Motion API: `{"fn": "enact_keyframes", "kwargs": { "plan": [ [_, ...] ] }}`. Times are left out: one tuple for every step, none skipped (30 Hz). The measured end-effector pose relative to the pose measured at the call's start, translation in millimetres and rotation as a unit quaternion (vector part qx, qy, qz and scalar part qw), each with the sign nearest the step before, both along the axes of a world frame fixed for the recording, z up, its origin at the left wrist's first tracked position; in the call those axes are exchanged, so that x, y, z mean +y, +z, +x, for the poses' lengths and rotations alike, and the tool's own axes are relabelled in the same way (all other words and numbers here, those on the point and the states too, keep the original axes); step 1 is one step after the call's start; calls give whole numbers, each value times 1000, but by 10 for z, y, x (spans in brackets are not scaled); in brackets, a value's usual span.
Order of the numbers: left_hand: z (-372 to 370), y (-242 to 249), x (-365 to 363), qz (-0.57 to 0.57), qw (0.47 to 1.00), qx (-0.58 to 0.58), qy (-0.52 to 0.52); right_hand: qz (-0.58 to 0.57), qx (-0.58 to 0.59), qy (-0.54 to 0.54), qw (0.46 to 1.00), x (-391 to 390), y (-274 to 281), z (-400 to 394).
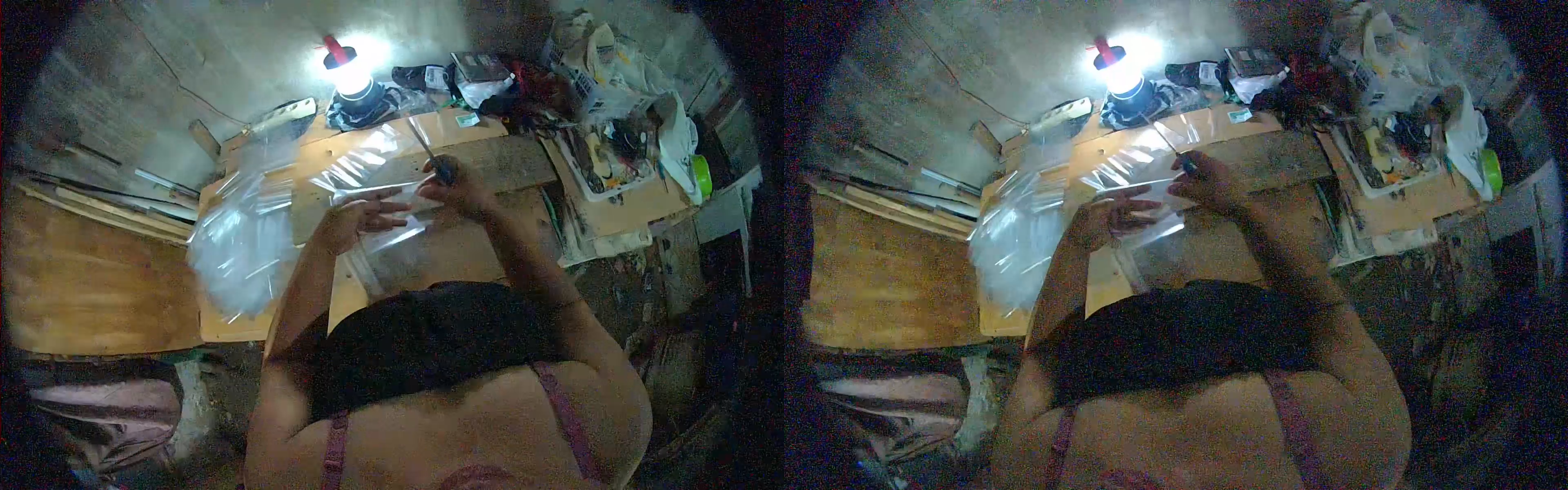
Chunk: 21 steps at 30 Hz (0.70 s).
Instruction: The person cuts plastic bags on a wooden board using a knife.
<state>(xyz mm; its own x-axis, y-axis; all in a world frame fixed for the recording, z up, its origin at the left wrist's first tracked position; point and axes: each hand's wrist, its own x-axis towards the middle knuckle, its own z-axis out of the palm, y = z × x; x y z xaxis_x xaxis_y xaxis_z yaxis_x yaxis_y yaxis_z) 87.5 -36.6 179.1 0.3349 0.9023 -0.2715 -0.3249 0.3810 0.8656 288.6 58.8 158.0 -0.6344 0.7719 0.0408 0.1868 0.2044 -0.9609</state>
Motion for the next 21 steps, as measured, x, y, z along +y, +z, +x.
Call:
{"fn": "enact_keyframes", "kwargs": {
  "plan": [
    [5,-42,15,22,999,-39,-12,-38,59,-22,997,-73,-6,-53],
    [22,-62,4,22,999,-38,-15,-75,119,-43,989,-106,-22,-72],
    [65,-39,-26,51,994,93,29,-22,85,-47,995,-61,-138,-83],
    [124,45,-66,80,969,223,75,-20,87,-48,995,-61,-162,-87],
    [185,173,-114,73,895,419,136,-42,102,-77,991,-85,-176,-90],
    [194,145,-149,75,894,422,135,-64,117,-106,985,-109,-175,-93],
    [196,94,-186,254,790,510,227,-63,121,-106,985,-137,-153,-88],
    [197,73,-194,419,640,568,305,-91,144,-127,977,-171,-111,-80],
    [240,127,-189,427,615,573,335,-122,166,-148,967,-200,-79,-75],
    [233,134,-164,427,614,574,334,-122,168,-147,967,-212,-57,-74],
    [222,141,-116,455,638,533,319,-131,178,-145,964,-218,-37,-72],
    [211,138,-72,483,659,490,303,-139,189,-144,961,-219,-17,-70],
    [165,89,-44,479,631,534,293,-138,191,-144,961,-227,2,-70],
    [164,72,-39,481,630,535,293,-115,207,-145,961,-236,21,-74],
    [191,73,-39,459,666,508,297,-93,223,-146,959,-236,32,-75],
    [226,71,-34,434,702,479,300,-93,224,-146,959,-211,7,-59],
    [270,77,-9,466,687,449,331,-52,207,-142,967,-165,-44,-32],
    [280,72,-2,466,688,449,330,-10,190,-138,972,-142,-1,-16],
    [285,65,2,466,701,422,336,-10,190,-139,972,-114,68,17],
    [293,55,2,466,714,395,343,162,130,-136,969,-79,166,76],
    [308,70,9,466,714,394,343,328,66,-130,933,-58,308,117]
  ]
}}
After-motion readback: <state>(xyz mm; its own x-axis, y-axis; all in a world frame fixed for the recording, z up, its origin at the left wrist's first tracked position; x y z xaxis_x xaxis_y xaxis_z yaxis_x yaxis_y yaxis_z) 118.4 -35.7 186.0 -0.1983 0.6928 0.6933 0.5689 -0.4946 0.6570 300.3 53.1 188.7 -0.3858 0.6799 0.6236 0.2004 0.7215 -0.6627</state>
